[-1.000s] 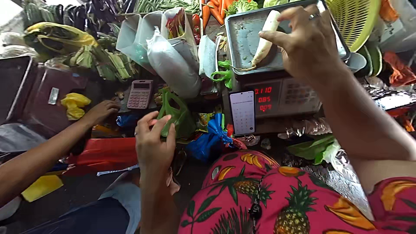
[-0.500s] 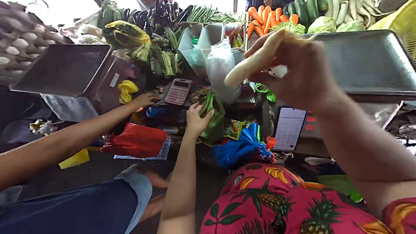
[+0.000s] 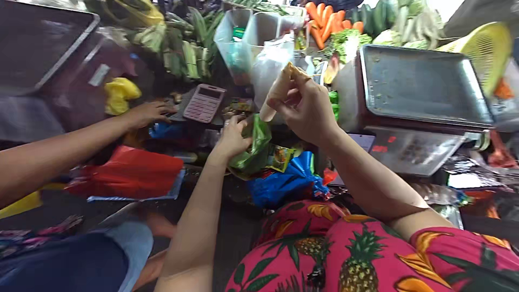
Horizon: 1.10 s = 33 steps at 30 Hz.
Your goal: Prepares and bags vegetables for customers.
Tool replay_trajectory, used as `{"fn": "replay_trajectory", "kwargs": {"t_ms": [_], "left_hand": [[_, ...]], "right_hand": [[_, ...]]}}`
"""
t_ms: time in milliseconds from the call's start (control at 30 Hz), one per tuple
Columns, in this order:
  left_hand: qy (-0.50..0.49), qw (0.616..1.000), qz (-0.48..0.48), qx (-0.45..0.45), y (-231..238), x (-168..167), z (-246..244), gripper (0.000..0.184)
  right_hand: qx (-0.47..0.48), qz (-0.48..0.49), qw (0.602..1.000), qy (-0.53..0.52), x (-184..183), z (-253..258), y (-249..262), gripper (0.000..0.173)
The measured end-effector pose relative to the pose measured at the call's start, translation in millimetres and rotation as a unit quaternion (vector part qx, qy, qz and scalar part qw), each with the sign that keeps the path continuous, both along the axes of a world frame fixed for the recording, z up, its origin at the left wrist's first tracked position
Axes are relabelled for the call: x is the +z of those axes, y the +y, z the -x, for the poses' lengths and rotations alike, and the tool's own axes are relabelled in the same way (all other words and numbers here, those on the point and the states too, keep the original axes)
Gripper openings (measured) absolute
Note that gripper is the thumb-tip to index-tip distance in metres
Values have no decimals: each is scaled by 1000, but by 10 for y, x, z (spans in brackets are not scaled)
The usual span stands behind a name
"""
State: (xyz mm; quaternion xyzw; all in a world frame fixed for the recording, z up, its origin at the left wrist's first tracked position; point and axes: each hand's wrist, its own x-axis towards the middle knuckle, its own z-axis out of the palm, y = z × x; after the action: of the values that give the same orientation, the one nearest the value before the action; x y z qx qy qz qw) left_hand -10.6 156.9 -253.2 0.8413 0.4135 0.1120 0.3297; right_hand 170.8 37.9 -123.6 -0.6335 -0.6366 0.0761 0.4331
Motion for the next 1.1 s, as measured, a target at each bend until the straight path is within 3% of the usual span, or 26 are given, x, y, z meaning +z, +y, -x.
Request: {"fn": "replay_trajectory", "kwargs": {"t_ms": [67,200,300,333,433,500,633,733,800,1000,1100], "left_hand": [[-29,1000,2,7,18,-18,-98,32],[-110,993,32,15,61,54,-126,33],[19,998,-19,-61,61,47,-226,79],[74,994,-38,-70,41,26,-289,80],[135,987,-61,-63,-14,-46,-424,34],[94,995,-25,-35,-6,-30,-412,30],[-91,995,48,18,74,57,-85,31],[-200,979,-16,19,156,92,102,20],[-249,966,-66,-7,155,185,198,19],[-318,947,39,-14,89,174,408,20],[-362,930,61,-14,13,160,522,14]], "right_hand": [[16,-46,999,4,5,-60,-45,43],[83,-5,996,-17,-274,74,-224,32],[102,-7,992,-70,-632,165,-364,30],[101,-19,992,-76,-713,169,-402,29],[85,-21,994,-70,-753,94,-489,28],[65,7,996,-52,-651,-14,-532,28],[39,-9,997,66,-469,-189,-536,35],[26,-30,971,234,-398,-166,-450,38],[8,-38,957,288,-416,-77,-348,37],[42,10,971,234,-587,411,-21,36],[33,132,965,224,-898,617,288,33]]}}
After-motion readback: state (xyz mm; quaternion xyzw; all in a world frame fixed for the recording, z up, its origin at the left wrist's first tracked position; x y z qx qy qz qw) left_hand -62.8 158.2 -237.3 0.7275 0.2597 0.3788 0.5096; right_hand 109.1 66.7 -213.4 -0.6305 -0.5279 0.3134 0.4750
